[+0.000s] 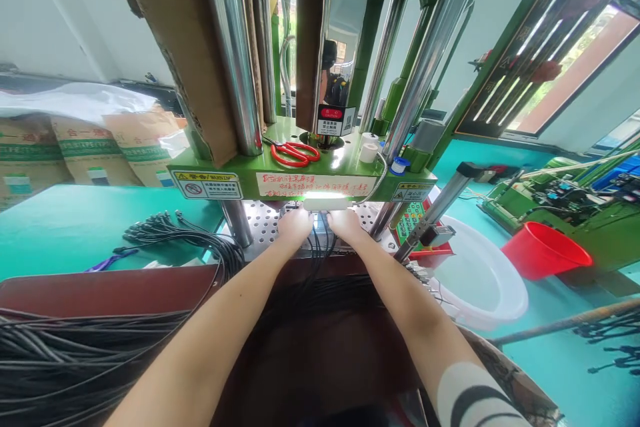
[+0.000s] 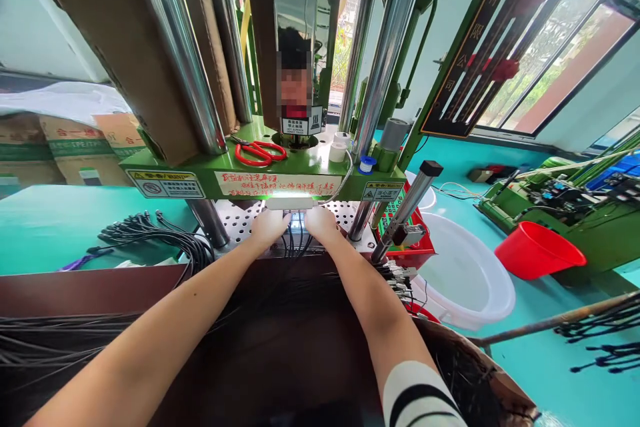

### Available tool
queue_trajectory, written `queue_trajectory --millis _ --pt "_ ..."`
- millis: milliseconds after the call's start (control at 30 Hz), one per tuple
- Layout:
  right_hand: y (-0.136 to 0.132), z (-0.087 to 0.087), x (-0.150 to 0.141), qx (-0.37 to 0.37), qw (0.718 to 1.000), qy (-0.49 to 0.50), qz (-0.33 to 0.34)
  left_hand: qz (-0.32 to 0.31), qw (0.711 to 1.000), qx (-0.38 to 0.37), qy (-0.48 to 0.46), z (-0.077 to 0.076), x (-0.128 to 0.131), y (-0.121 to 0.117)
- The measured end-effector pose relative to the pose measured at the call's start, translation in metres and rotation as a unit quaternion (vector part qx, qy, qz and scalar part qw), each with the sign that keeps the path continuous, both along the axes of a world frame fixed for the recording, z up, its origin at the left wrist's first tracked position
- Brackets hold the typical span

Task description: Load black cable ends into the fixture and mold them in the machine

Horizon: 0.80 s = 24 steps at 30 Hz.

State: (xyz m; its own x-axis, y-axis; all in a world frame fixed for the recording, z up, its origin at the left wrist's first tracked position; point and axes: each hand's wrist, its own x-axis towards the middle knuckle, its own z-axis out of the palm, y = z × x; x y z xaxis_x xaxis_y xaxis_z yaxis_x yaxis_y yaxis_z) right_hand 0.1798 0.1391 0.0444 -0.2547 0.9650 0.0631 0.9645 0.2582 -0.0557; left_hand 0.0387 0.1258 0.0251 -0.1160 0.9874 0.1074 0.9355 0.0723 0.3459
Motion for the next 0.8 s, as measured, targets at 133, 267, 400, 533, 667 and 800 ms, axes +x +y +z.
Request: queue_trajectory --millis 133,267,400,533,667,800 --pt "0.0 0.0 -0.007 -0.001 1.0 -0.011 0.01 -0.003 1.0 -0.007 0.002 -0.006 0.0 0.003" --pt "0.003 -0.004 -0.011 -0.005 1.0 -0.011 0.006 -0.015 1.0 0.005 0.01 -0.011 -0.001 0.004" --pt "0.006 -0.006 -0.011 -0.001 1.0 -0.005 0.004 -0.017 1.0 0.015 0.017 -0.008 0.001 0.004" --pt "0.005 -0.002 -0.009 0.008 1.0 0.005 0.017 -0.037 0.998 0.04 0.022 0.002 0.008 -0.004" --pt "0.004 -0.001 -0.015 0.014 0.999 0.006 0.041 -0.089 0.995 0.038 0.024 0.003 0.016 -0.011" --pt "0.005 -0.01 -0.022 0.015 0.999 -0.005 0.038 -0.1 0.994 0.033 0.025 -0.001 0.017 -0.007"
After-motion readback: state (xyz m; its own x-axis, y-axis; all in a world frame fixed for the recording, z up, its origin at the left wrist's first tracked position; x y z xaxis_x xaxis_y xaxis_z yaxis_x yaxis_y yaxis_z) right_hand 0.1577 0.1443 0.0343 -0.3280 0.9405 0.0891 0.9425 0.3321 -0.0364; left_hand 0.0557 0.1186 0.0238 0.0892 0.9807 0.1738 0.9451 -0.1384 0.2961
